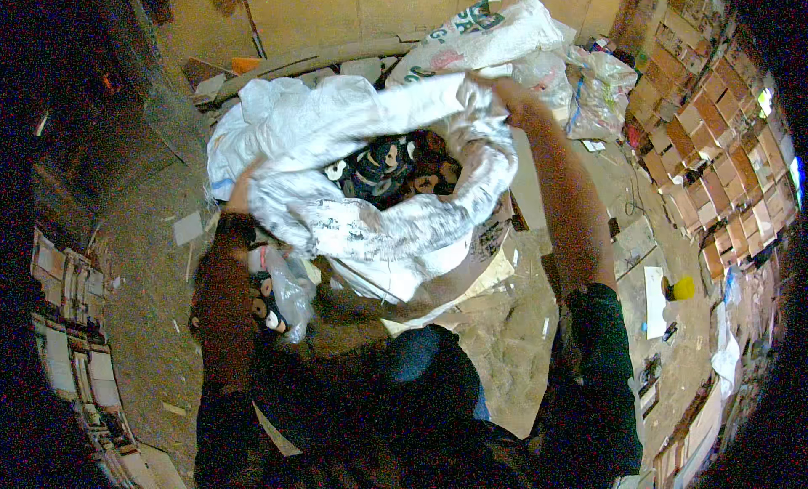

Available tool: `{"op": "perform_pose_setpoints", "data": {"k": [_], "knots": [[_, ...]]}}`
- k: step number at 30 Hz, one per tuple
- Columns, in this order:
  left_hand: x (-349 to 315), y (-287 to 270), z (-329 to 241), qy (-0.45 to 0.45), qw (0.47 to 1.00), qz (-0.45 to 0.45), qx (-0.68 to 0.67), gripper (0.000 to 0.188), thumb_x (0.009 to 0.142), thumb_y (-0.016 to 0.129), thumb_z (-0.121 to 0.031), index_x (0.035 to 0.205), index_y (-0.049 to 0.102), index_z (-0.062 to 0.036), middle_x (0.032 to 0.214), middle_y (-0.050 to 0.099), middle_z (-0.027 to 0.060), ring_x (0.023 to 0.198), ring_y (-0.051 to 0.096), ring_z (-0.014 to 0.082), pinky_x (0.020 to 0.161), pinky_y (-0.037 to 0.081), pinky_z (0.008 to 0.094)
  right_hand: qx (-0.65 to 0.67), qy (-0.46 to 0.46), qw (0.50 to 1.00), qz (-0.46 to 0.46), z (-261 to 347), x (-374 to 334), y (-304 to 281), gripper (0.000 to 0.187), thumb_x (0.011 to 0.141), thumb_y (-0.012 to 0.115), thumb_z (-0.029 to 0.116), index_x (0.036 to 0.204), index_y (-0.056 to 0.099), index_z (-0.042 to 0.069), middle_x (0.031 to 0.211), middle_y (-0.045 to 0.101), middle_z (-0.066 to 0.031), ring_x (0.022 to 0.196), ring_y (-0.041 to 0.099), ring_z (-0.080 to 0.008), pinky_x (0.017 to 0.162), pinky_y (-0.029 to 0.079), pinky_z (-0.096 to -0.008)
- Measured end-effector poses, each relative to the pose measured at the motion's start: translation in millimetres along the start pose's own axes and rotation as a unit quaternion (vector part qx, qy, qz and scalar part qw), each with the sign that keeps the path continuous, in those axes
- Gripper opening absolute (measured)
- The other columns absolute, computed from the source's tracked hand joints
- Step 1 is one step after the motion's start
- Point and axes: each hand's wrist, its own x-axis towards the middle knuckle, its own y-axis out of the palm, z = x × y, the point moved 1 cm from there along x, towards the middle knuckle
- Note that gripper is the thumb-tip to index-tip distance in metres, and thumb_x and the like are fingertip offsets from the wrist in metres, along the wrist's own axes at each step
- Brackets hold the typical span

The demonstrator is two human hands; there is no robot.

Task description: The person crouches by a large white sack and repeatedly reaches in to pick up small cylindrical items, transferring them into a smaller sack on the floor. The person continues this transfer throughout the clip.

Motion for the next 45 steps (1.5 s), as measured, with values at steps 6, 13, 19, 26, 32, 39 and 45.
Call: {"op": "perform_pose_setpoints", "data": {"k": [6,13,19,26,32,39,45], "knots": [[11.1,-18.1,-48.2,-0.043,0.899,-0.285,0.329,0.042,0.091,0.064,-0.029,0.122,0.064,-0.0012,0.120,0.066,0.0191,0.113,0.063,0.0309,0.097,0.047,0.0380,-0.453,-0.267,0.757,-0.388,-0.8,-65.6,6.9,0.076,0.083,0.062,0.064,0.116,0.061,-0.005,0.101,0.068,-0.0278,0.094,0.067,-0.0429,0.086,0.052,-0.0481],[44.0,163.2,-85.3,0.167,0.809,0.014,0.563,0.047,0.085,0.069,-0.037,0.114,0.065,-0.0004,0.106,0.066,0.0239,0.093,0.064,0.0416,0.084,0.051,0.0463,-0.445,0.044,0.868,-0.215,-64.2,-165.9,78.7,0.065,0.082,0.069,0.050,0.111,0.062,-0.007,0.093,0.069,-0.0268,0.093,0.068,-0.0375,0.078,0.054,-0.0447],[95.9,120.2,-90.3,0.020,0.976,0.074,0.206,0.042,0.095,0.057,-0.038,0.109,0.066,0.0002,0.096,0.070,0.0179,0.086,0.066,0.0294,0.082,0.053,0.0422,0.496,-0.058,0.855,-0.140,-116.5,-170.9,24.0,0.036,0.085,0.054,0.015,0.115,0.057,-0.005,0.111,0.065,-0.0206,0.097,0.066,-0.0337,0.092,0.054,-0.0422],[115.6,28.1,-1.4,-0.254,0.933,-0.144,-0.211,0.060,0.095,0.052,-0.052,0.118,0.061,0.0028,0.108,0.069,0.0155,0.089,0.067,0.0321,0.083,0.052,0.0428,0.238,-0.101,0.958,-0.126,-205.5,-155.8,-28.4,0.046,0.091,0.060,0.028,0.121,0.059,-0.007,0.108,0.068,-0.0186,0.098,0.066,-0.0268,0.091,0.051,-0.0379],[15.8,17.9,-33.6,-0.075,0.864,-0.252,0.430,0.066,0.093,0.055,-0.047,0.136,0.046,0.0014,0.097,0.069,0.0196,0.083,0.067,0.0315,0.072,0.054,0.0395,-0.241,-0.158,0.881,-0.375,-86.5,-182.6,-37.4,0.038,0.096,0.063,0.029,0.117,0.061,-0.002,0.100,0.068,-0.0110,0.089,0.062,-0.0191,0.079,0.050,-0.0318],[-44.7,187.3,-51.3,-0.209,0.950,-0.130,0.193,0.056,0.090,0.060,-0.051,0.103,0.067,0.0027,0.086,0.070,0.0148,0.066,0.066,0.0235,0.062,0.054,0.0336,-0.628,-0.290,0.722,0.005,-40.7,-80.4,119.5,0.069,0.082,0.072,0.041,0.131,0.051,-0.002,0.110,0.063,-0.0309,0.099,0.065,-0.0431,0.089,0.051,-0.0467],[-31.3,143.7,27.8,0.084,0.920,-0.302,0.234,0.040,0.091,0.060,-0.025,0.121,0.056,0.0002,0.115,0.064,0.0142,0.100,0.064,0.0293,0.091,0.050,0.0411,-0.518,-0.209,0.829,0.007,-29.9,26.4,103.0,0.052,0.086,0.060,0.039,0.116,0.061,-0.003,0.101,0.067,-0.0242,0.096,0.064,-0.0401,0.082,0.052,-0.0472]]}}
